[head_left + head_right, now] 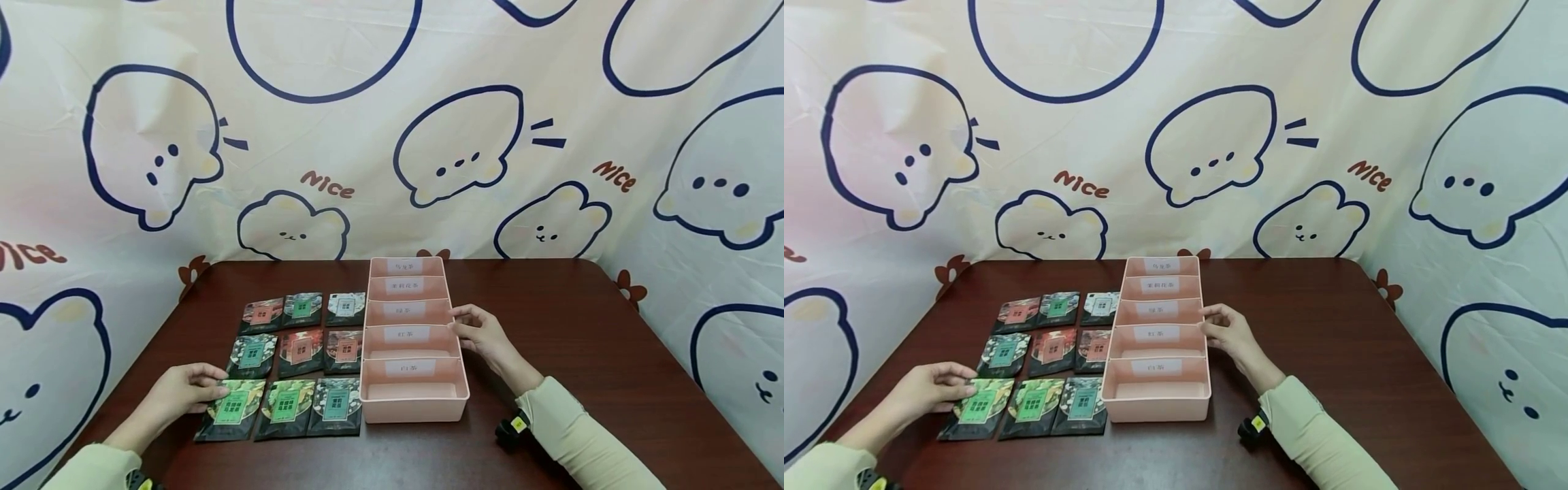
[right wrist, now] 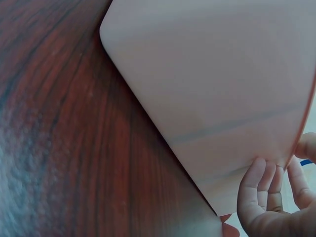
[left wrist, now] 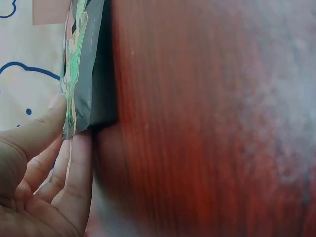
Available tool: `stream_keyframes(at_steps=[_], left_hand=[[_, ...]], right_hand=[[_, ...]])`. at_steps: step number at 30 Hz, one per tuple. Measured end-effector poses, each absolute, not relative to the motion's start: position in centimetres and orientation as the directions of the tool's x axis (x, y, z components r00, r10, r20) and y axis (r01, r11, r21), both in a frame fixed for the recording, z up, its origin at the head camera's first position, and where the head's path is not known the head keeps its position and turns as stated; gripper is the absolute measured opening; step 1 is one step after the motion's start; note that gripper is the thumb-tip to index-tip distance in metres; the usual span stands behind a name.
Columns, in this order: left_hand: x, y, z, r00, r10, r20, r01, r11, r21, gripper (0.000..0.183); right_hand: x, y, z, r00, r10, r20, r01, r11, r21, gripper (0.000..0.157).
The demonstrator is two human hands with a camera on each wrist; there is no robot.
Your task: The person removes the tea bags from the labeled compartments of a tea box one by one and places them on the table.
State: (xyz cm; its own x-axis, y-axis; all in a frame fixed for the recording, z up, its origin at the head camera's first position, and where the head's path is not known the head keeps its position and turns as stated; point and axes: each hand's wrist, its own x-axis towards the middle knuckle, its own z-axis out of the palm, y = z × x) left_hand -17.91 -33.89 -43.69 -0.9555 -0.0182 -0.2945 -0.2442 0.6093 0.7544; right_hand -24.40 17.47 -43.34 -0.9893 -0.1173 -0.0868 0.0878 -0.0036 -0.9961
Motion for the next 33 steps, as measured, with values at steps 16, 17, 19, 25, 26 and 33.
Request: stream_keyframes(at_steps=[16, 17, 19, 25, 26, 33], left_hand=[[-17.97, -33.43, -43.97, -0.966, -0.074, -0.249, -0.231, 0.681, 0.695, 0.033], [-17.93, -33.43, -43.97, -0.966, -0.072, -0.248, -0.229, 0.681, 0.696, 0.034], [-17.87, -33.41, -44.04, -0.966, -0.075, -0.249, -0.231, 0.681, 0.695, 0.034], [-17.83, -33.37, -44.07, -0.966, -0.066, -0.249, -0.224, 0.69, 0.688, 0.035], [-17.86, -33.34, -44.05, -0.966, -0.065, -0.25, -0.224, 0.692, 0.686, 0.035], [-17.98, -33.0, -43.77, -0.967, -0.055, -0.25, -0.215, 0.703, 0.678, 0.031]], right_hand=[[-24.25, 17.31, -43.19, -0.989, -0.109, -0.103, 0.102, 0.012, -0.995, 0.028], [-24.26, 17.32, -43.19, -0.989, -0.107, -0.105, 0.104, 0.013, -0.994, 0.028], [-24.28, 17.31, -43.2, -0.989, -0.102, -0.108, 0.107, 0.013, -0.994, 0.028], [-24.31, 17.34, -43.2, -0.989, -0.105, -0.102, 0.1, 0.025, -0.995, 0.031], [-24.3, 17.36, -43.19, -0.989, -0.106, -0.1, 0.098, 0.029, -0.995, 0.031], [-24.29, 17.44, -43.17, -0.989, -0.111, -0.094, 0.094, 0.012, -0.996, 0.03]])
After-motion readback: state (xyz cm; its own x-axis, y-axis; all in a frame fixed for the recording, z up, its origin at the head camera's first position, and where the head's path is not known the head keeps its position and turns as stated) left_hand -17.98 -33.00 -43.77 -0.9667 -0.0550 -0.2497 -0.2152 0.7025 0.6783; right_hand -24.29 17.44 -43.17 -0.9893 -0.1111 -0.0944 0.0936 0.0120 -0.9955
